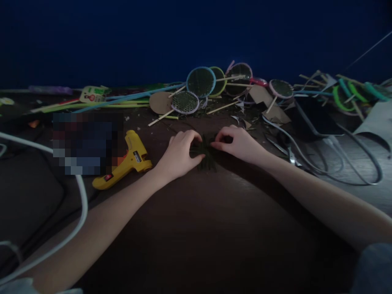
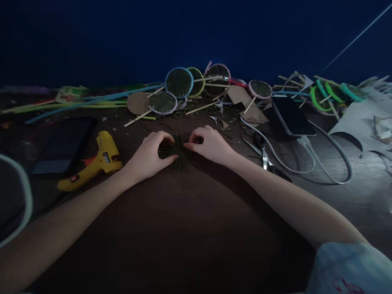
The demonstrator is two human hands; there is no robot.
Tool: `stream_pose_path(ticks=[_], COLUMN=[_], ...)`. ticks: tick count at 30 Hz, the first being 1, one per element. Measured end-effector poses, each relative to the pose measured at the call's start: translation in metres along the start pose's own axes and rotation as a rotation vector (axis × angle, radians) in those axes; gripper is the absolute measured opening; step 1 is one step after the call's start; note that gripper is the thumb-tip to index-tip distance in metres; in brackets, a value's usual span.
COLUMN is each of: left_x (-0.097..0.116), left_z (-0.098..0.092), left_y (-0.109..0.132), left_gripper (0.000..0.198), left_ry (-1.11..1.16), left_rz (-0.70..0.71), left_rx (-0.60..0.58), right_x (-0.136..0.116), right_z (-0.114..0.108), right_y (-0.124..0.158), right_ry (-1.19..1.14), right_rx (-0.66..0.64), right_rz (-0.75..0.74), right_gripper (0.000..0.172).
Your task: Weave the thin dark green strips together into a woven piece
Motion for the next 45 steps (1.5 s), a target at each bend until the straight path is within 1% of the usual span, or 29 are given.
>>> stream_pose_path(ticks=[3,7,11,15,22,29,34,37,41,43,45], left_x=[0.000,-0.002,-0.001,0.001,0.003,0.001,0.002,0.000,-0.001,-0.002,-0.002], left_z=[0.001,0.001,0.000,-0.001,0.000,0.000,0.000,0.002,0.003,0.004,0.004], left_y=[0.000,-0.001,0.000,0.001,0.000,0.000,-0.001,-0.001,-0.001,-0.001,-0.001], left_gripper=[0.026,0.025,0.023,0.023,0.018,0.015,0.006,0.003,0.004,0.003,0.006], left_ry=[-0.006,-0.036,-0.063,-0.053,-0.012,-0.008,-0.038,-0.067,-0.102,-0.109,-0.102], left_rz=[-0.001,0.003,0.010,0.019,0.018,0.021,0.014,0.021,0.039,0.038,0.030], left_rx=[-0.010,0.011,0.022,0.003,-0.041,-0.009,0.002,-0.004,-0.003,-0.005,-0.004], right_x=[-0.001,-0.002,-0.001,-0.002,-0.001,-0.009,-0.018,-0.023,-0.027,-0.027,-0.024], right_z=[0.000,0.000,0.001,0.001,-0.001,-0.003,-0.003,0.000,0.002,0.002,-0.001], right_y=[0.000,0.000,-0.001,-0.001,-0.001,0.001,0.004,0.006,0.007,0.007,0.006], right_ry=[0.001,0.000,-0.006,-0.008,-0.017,-0.124,-0.139,-0.146,-0.144,-0.154,-0.173], right_rx=[0.019,0.051,0.049,0.031,0.037,0.078,0.089,0.106,0.118,0.117,0.125], right_rz=[0.000,-0.021,-0.018,-0.011,-0.009,-0.001,-0.049,-0.125,-0.209,-0.213,-0.166], right_gripper=[0.017,0.017,0.017,0.016,0.017,0.016,0.012,0.011,0.010,0.012,0.016])
Point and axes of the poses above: each hand's wrist, its own y-axis away from the middle knuckle, its own z-axis out of the palm, x = y × z, the point moved 4 cm from there along -y, towards the middle knuckle, and after that the axes turned 10 degrees about y, right-handed, at the moved point
